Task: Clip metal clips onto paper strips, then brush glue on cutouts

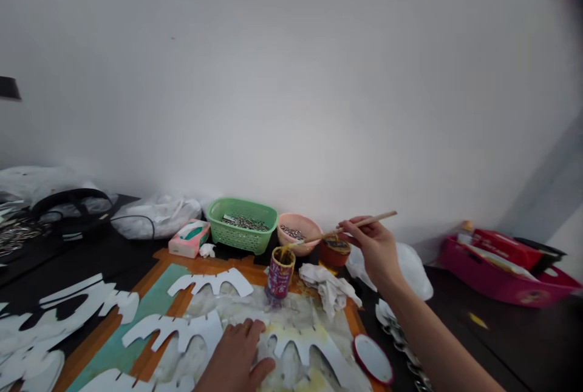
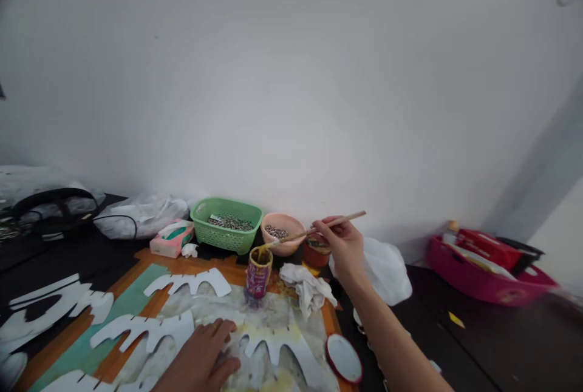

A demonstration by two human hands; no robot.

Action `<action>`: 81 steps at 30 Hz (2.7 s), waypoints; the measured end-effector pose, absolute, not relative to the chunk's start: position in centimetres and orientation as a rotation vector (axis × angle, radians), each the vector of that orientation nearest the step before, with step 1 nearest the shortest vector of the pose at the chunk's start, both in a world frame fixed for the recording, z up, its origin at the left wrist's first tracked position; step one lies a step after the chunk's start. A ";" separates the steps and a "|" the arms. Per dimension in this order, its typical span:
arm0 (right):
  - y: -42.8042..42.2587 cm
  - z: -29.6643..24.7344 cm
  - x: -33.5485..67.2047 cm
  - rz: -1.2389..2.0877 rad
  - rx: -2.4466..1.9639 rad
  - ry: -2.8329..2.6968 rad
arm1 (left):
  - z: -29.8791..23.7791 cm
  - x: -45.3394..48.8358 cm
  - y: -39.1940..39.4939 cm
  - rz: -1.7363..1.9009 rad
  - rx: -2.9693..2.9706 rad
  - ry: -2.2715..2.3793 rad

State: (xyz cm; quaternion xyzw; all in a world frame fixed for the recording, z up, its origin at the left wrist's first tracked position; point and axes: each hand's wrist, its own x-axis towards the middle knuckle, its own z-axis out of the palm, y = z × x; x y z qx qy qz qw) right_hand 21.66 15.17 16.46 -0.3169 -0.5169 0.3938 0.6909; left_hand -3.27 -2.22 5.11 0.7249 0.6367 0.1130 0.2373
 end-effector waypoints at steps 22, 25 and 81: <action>14.3 21.0 23.6 0.763 -0.338 -0.892 | 3.5 -3.1 -1.4 0.208 2.022 1.775; 14.5 21.3 23.7 0.746 -0.306 -0.878 | 3.5 -3.2 -1.5 0.215 2.024 1.771; 8.2 20.6 21.7 0.418 -0.224 -1.388 | -0.5 -3.2 -1.5 0.482 2.271 1.796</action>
